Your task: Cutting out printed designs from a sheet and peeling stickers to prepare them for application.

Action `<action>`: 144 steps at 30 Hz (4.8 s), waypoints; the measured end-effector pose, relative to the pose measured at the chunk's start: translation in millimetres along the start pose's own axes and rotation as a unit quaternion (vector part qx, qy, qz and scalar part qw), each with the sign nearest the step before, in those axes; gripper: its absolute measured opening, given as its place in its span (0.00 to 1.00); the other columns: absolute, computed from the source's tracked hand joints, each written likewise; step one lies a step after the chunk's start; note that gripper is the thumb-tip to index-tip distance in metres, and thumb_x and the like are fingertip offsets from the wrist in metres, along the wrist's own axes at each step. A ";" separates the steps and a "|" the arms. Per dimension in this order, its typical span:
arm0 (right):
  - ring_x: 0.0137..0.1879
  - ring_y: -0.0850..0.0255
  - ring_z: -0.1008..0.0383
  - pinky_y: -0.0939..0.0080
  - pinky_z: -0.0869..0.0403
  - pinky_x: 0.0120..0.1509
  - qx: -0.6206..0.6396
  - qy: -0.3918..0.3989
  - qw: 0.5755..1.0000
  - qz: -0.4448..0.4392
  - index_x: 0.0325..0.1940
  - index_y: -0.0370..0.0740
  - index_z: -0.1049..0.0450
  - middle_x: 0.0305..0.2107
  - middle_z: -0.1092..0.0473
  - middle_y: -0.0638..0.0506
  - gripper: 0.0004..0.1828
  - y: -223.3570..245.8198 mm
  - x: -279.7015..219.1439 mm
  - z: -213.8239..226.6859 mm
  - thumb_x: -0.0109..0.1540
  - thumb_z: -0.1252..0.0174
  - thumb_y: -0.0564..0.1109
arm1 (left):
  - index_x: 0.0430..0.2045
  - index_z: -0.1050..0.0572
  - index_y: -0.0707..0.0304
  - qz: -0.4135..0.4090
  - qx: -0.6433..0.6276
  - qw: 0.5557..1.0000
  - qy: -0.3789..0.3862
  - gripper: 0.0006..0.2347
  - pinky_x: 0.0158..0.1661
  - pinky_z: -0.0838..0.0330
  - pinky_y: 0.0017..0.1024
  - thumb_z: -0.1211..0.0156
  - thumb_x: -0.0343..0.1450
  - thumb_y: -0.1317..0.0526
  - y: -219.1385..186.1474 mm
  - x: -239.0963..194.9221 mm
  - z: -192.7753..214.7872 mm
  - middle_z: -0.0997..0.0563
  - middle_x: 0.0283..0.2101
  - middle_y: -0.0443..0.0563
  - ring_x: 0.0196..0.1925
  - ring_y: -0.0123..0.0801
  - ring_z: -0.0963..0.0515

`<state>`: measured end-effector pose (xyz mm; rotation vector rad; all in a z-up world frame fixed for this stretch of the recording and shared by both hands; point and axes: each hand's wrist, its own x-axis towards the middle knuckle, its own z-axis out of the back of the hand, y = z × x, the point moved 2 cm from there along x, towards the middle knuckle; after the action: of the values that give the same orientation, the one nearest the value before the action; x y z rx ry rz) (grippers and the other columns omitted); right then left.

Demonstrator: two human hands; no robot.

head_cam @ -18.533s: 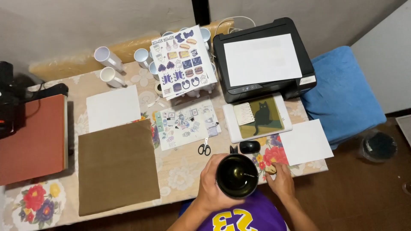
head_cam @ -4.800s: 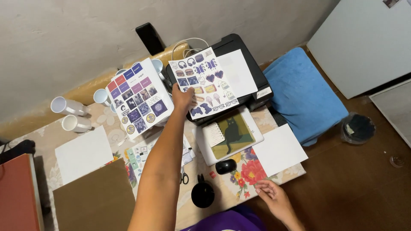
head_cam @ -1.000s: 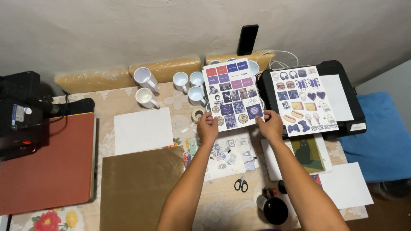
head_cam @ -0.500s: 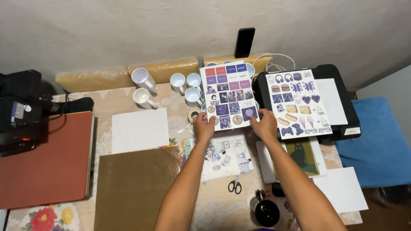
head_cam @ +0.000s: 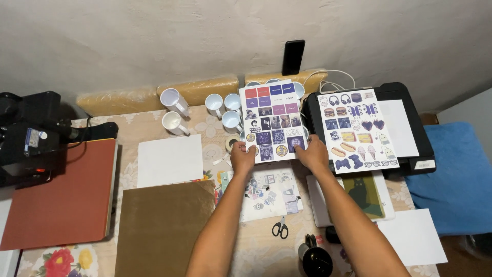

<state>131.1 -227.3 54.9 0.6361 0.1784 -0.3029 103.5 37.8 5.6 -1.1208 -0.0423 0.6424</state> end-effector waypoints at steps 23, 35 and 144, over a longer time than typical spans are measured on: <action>0.34 0.60 0.25 0.63 0.27 0.34 0.370 0.125 0.914 -0.106 0.41 0.35 0.19 0.24 0.32 0.53 0.19 -0.5 -5.0 16.9 0.64 0.23 0.54 | 0.46 0.21 0.64 0.134 -0.240 0.952 0.139 0.13 0.42 0.16 0.34 0.29 0.69 0.67 -20.9 -11.2 34.0 0.14 0.36 0.57 0.42 0.38 0.13; 0.43 0.51 0.13 0.47 0.11 0.44 0.437 0.165 0.884 -0.031 0.72 0.36 0.25 0.41 0.18 0.38 0.27 0.5 -4.4 9.6 0.69 0.30 0.39 | 0.52 0.19 0.67 0.103 -0.169 0.966 0.167 0.15 0.47 0.15 0.39 0.27 0.77 0.57 -18.0 -10.8 39.4 0.11 0.42 0.63 0.45 0.41 0.12; 0.50 0.34 0.13 0.34 0.10 0.50 0.586 -0.079 0.791 -0.159 0.77 0.25 0.37 0.49 0.24 0.30 0.31 -169.9 -10.5 65.5 0.73 0.35 0.39 | 0.40 0.16 0.56 -0.461 0.034 0.885 -0.061 0.02 0.38 0.09 0.33 0.29 0.79 0.61 -165.9 -148.6 -102.4 0.14 0.54 0.47 0.45 0.45 0.08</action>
<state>69.6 -394.3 15.0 1.8258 -0.1003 -0.8107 92.8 -166.1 141.1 -0.8559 -0.6223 -0.1477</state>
